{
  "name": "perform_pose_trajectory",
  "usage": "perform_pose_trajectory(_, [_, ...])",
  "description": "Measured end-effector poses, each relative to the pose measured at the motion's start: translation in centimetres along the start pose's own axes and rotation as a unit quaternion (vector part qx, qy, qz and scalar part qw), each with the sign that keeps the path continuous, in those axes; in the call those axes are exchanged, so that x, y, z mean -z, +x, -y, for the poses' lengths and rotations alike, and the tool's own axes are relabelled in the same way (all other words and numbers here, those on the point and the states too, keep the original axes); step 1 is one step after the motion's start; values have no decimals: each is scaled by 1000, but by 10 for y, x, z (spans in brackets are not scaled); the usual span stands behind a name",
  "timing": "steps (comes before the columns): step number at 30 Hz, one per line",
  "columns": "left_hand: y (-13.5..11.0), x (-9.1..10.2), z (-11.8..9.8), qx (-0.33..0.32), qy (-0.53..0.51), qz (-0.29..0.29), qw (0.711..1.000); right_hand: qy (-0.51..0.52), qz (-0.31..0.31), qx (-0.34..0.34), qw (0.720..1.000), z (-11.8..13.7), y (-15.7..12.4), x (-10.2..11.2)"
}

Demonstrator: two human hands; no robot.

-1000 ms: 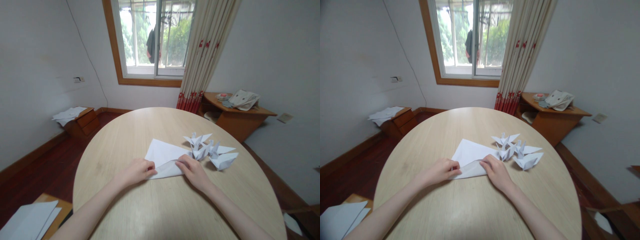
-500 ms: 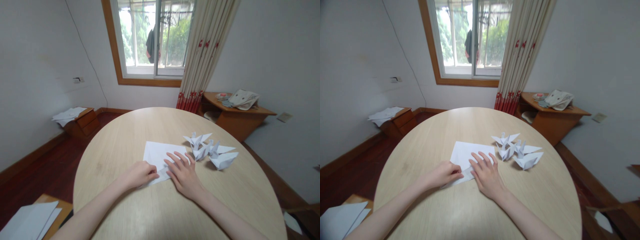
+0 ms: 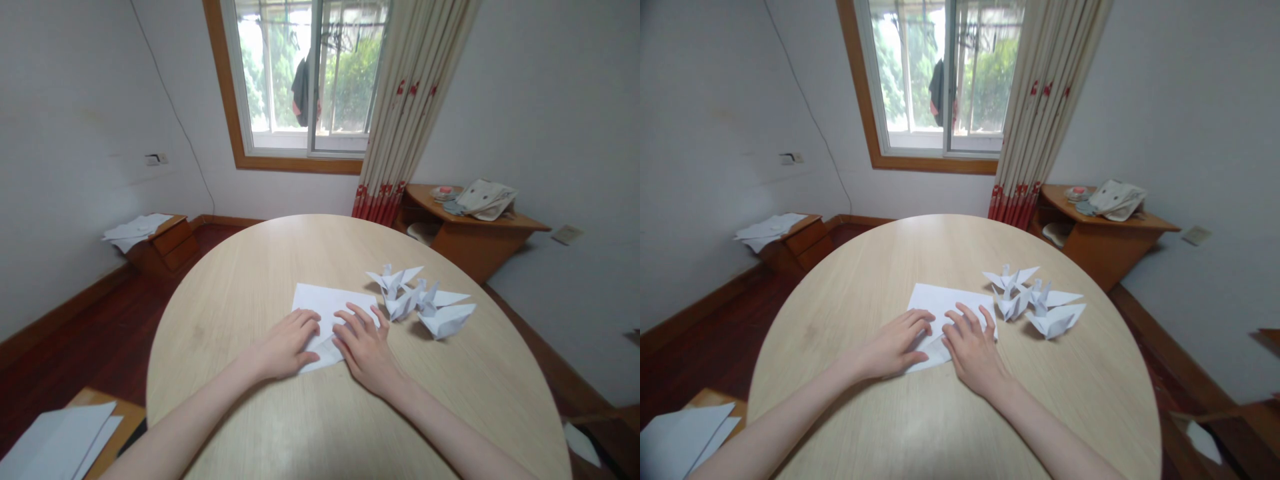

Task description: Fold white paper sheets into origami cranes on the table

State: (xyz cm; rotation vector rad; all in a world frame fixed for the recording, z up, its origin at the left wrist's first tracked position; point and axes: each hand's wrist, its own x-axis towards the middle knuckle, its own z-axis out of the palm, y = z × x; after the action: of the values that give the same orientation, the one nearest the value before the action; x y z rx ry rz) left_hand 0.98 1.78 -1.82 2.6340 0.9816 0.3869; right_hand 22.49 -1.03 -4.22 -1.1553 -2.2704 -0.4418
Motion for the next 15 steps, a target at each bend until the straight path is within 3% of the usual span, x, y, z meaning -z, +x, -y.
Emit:
perform_pose_trajectory(6, [1,-2,4,27,26,47,998,14,-7,5,1000,0,0,1])
perform_pose_trajectory(15, [1,7,1,14,17,32,999,2,11,7,1000,-2,-1,-1])
